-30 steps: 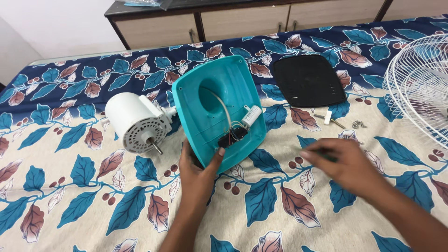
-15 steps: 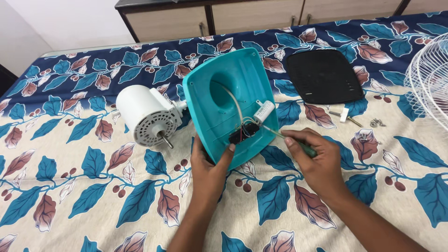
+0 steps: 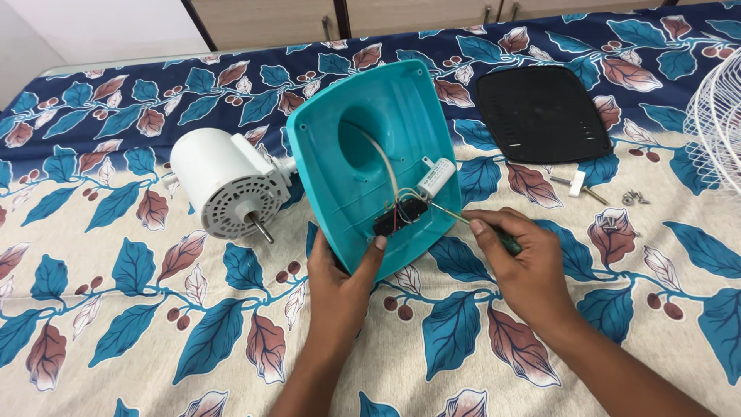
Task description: The person uses a screwdriver to tighten screws on a small black switch mounted inside a teal plastic fan housing. They repeatedly adjust the switch and wires while holding the housing steady on a table.
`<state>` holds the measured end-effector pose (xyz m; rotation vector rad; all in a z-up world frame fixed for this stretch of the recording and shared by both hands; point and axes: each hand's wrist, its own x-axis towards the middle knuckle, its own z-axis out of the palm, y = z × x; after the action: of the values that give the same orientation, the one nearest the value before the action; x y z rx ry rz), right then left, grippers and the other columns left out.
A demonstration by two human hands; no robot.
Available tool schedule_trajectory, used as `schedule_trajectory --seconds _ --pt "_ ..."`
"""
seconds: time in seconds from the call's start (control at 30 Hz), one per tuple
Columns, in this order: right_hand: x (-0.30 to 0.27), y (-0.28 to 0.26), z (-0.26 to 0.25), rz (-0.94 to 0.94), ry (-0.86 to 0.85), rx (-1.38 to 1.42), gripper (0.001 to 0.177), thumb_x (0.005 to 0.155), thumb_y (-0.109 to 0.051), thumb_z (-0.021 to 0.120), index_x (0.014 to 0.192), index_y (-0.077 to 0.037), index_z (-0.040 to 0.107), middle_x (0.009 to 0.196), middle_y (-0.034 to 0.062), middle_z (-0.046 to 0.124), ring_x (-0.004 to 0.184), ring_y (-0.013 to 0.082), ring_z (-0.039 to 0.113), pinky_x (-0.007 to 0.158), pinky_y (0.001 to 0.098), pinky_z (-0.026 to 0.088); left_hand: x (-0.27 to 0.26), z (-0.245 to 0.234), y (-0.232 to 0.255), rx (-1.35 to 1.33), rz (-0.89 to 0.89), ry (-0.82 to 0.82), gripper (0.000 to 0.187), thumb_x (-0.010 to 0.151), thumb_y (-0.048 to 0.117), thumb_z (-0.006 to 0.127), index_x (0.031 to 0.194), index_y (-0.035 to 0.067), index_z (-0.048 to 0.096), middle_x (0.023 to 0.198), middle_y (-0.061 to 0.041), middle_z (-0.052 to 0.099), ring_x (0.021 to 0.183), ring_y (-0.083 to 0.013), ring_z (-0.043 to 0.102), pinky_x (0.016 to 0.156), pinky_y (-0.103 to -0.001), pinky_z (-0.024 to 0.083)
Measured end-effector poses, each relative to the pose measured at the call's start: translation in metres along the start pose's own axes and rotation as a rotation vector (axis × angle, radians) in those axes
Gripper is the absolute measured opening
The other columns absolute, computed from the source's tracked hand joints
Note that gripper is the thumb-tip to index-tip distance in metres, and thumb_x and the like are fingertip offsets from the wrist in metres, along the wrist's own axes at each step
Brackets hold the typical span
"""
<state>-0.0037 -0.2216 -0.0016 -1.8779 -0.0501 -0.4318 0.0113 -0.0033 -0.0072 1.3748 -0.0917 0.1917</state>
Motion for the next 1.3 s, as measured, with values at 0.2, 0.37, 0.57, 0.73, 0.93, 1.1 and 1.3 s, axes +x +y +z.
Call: schedule_trajectory --seconds 0.2,0.37,0.57,0.73,0.93,1.1,1.3 --pt "0.000 0.002 0.003 0.042 -0.029 0.009 0.023 0.101 -0.018 0.063 0.113 -0.004 0.076 0.069 -0.0043 0.058 0.059 0.0011 0.041 0.049 0.0219 0.031 0.000 -0.001 -0.001 0.073 -0.034 0.013 0.042 0.090 0.016 0.074 0.125 -0.002 0.059 0.108 -0.015 0.075 0.095 -0.0185 0.073 0.080 -0.032 0.060" --pt "-0.003 0.002 0.003 0.002 -0.013 -0.031 0.022 0.101 -0.016 0.063 0.112 -0.003 0.076 0.070 -0.0047 0.059 0.060 0.0006 0.043 0.050 0.0214 0.033 0.001 -0.005 -0.002 0.058 -0.011 0.015 0.040 0.090 0.014 0.074 0.125 -0.002 0.062 0.109 -0.015 0.076 0.097 -0.0179 0.072 0.083 -0.032 0.059" --pt "-0.007 -0.004 0.002 -0.030 0.005 -0.069 0.022 0.096 -0.009 0.066 0.115 -0.004 0.076 0.076 -0.0037 0.065 0.060 0.0012 0.045 0.050 0.0225 0.034 0.001 -0.007 0.001 0.093 0.031 -0.004 0.039 0.091 0.011 0.073 0.125 -0.003 0.063 0.111 -0.014 0.076 0.099 -0.0172 0.071 0.086 -0.031 0.058" --pt "-0.006 -0.008 -0.001 -0.170 0.005 -0.202 0.024 0.094 -0.004 0.070 0.117 -0.005 0.077 0.069 0.0015 0.048 0.057 0.0060 0.039 0.050 0.0253 0.029 0.001 -0.008 0.004 0.125 0.017 0.001 0.037 0.090 0.011 0.073 0.123 -0.003 0.064 0.111 -0.014 0.076 0.099 -0.0173 0.072 0.086 -0.032 0.058" --pt "-0.003 -0.009 0.001 -0.345 -0.021 -0.199 0.026 0.090 0.003 0.065 0.108 -0.008 0.079 0.081 0.0006 0.045 0.067 0.0057 0.048 0.055 0.0231 0.038 0.000 -0.006 0.007 0.101 -0.021 -0.010 0.039 0.089 0.012 0.074 0.124 -0.003 0.063 0.109 -0.015 0.076 0.096 -0.0180 0.072 0.083 -0.032 0.059" --pt "-0.004 -0.010 0.000 -0.239 0.040 -0.213 0.023 0.094 -0.003 0.066 0.114 -0.007 0.077 0.074 -0.0004 0.052 0.057 0.0046 0.044 0.049 0.0240 0.033 -0.001 -0.003 0.007 0.077 -0.068 -0.003 0.042 0.090 0.013 0.073 0.127 -0.002 0.060 0.111 -0.016 0.075 0.097 -0.0187 0.073 0.081 -0.032 0.061" --pt "-0.009 -0.008 -0.006 -0.104 0.041 -0.057 0.021 0.097 -0.006 0.062 0.114 -0.002 0.075 0.061 -0.0019 0.058 0.052 0.0018 0.046 0.045 0.0233 0.032 -0.002 -0.004 0.006 0.043 -0.043 -0.031 0.045 0.091 0.013 0.072 0.131 -0.001 0.057 0.115 -0.017 0.073 0.102 -0.0198 0.072 0.084 -0.033 0.061"
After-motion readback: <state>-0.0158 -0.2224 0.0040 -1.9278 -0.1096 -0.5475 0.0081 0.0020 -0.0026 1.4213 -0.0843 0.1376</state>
